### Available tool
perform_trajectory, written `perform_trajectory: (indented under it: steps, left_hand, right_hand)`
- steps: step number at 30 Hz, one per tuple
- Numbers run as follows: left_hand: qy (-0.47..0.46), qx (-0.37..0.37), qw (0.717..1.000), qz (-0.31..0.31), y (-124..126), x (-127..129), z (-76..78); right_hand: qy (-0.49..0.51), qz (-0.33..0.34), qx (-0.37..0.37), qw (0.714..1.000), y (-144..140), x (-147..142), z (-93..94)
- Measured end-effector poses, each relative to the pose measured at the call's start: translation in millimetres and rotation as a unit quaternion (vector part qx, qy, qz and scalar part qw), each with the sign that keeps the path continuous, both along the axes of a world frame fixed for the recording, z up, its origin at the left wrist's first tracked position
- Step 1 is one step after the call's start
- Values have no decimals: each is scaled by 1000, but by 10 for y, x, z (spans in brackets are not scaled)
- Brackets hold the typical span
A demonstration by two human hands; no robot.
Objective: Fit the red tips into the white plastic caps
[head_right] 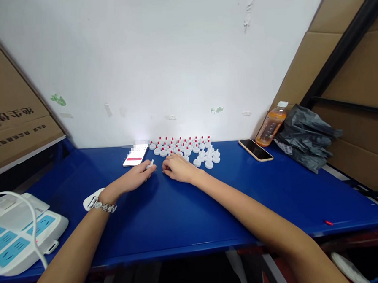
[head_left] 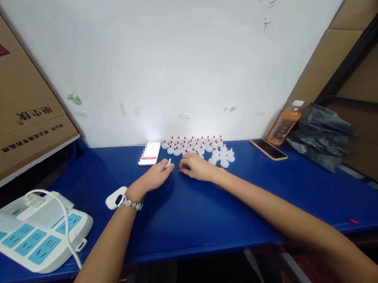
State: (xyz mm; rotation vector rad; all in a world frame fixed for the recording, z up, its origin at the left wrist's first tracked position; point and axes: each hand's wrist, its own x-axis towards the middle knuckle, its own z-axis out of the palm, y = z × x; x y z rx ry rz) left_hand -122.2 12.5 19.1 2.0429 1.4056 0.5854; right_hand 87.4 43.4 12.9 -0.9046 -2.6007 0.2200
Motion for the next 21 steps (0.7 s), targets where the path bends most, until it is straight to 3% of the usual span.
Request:
perform_trajectory:
  steps: [5,14,21]
  left_hand:
    - [25,35,999,3,-27,77,18]
    - [25,35,999,6,-122,248,53]
    - [7,44,999,-11,-144,362,17]
  right_hand:
    - [14,0,-4,1000,-89,92,-12]
    - [-19,-14,-31,999,-353,215,156]
    - [26,-26,-62,997,-365,299,87]
